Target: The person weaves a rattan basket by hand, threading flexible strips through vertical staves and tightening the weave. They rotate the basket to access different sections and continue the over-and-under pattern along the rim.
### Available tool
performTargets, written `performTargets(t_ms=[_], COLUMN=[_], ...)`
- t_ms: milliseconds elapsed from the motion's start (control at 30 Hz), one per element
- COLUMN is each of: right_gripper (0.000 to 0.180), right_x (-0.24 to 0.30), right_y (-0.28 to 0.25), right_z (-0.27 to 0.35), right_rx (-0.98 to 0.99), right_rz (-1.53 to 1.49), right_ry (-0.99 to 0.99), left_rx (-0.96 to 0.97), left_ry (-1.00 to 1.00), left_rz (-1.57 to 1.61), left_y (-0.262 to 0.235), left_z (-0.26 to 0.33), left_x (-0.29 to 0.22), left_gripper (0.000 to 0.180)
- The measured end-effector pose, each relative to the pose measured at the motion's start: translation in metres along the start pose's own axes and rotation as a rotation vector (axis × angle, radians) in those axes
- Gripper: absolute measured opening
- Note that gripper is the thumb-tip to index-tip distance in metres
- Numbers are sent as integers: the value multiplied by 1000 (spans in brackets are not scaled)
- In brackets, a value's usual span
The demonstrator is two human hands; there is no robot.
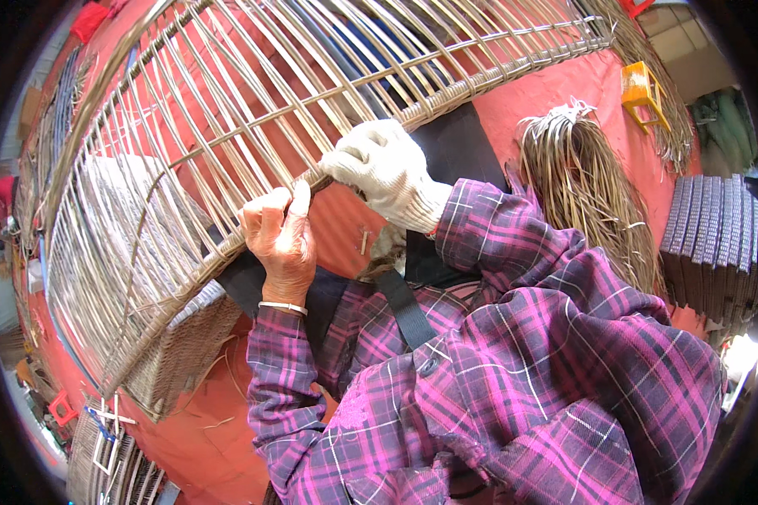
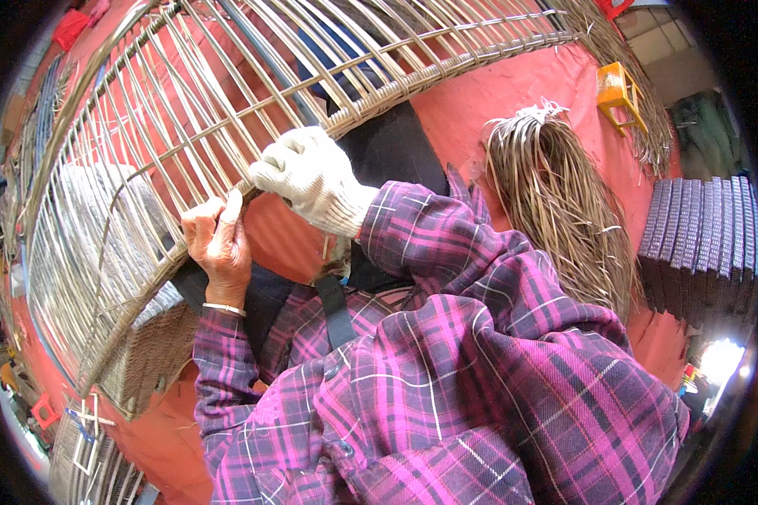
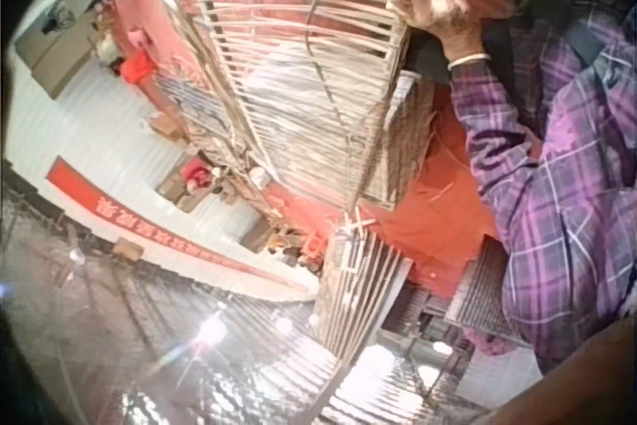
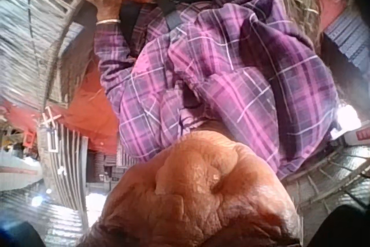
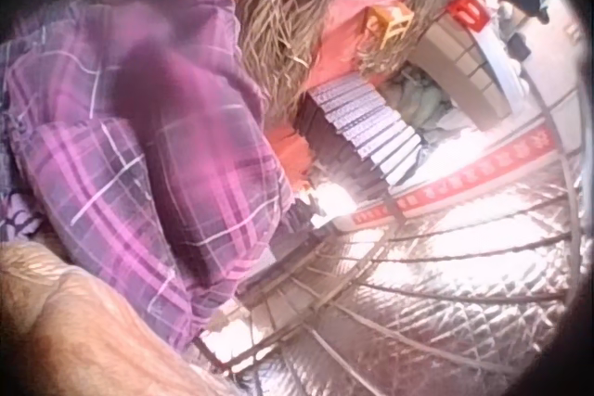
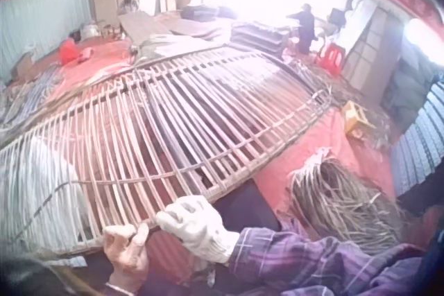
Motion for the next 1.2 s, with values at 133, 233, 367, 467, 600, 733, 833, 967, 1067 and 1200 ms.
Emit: performTargets(t_ms=[133,233,367,467,600,733,833,967,1067,1200], right_gripper=[30,49,49,46,29,13,9,11,12,16], right_x=[-2,-30,-56,-57,-49,-49,-51,-49,-48,-53], right_y=[-14,-45,-77,-63,-44,-47,-52,-50,-47,-53], right_z=[6,24,37,28,11,5,6,10,11,13], right_rx=[66,50,-128,-54,-26,-28,-38,-62,-80,-72], right_rz=[-132,-101,95,57,53,25,64,26,4,-86], right_ry=[-82,102,152,70,21,6,9,-3,-17,-45], left_rx=[32,35,44,131,161,67,137,165,277,537], left_ry=[-19,-70,-150,-52,-29,22,-24,-8,42,269], left_rz=[-78,-96,-137,-81,-25,-31,31,52,-13,200], left_y=[-3,-6,-2,18,43,45,45,45,60,84], left_z=[3,9,6,-8,-35,-61,-68,-54,-31,5], left_x=[-2,-5,-8,-26,-42,-54,-58,-50,-47,-94], left_gripper=[35,39,44,36,42,30,27,25,21,12])
Point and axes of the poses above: each hand's wrist, its own z-axis away from the middle knuckle, its own y-axis out of the palm, x = y × z, the point moved 6 cm from there along -z, towards the middle knuckle, and after that the axes turned 6 degrees about x, right-handed, at the moved point
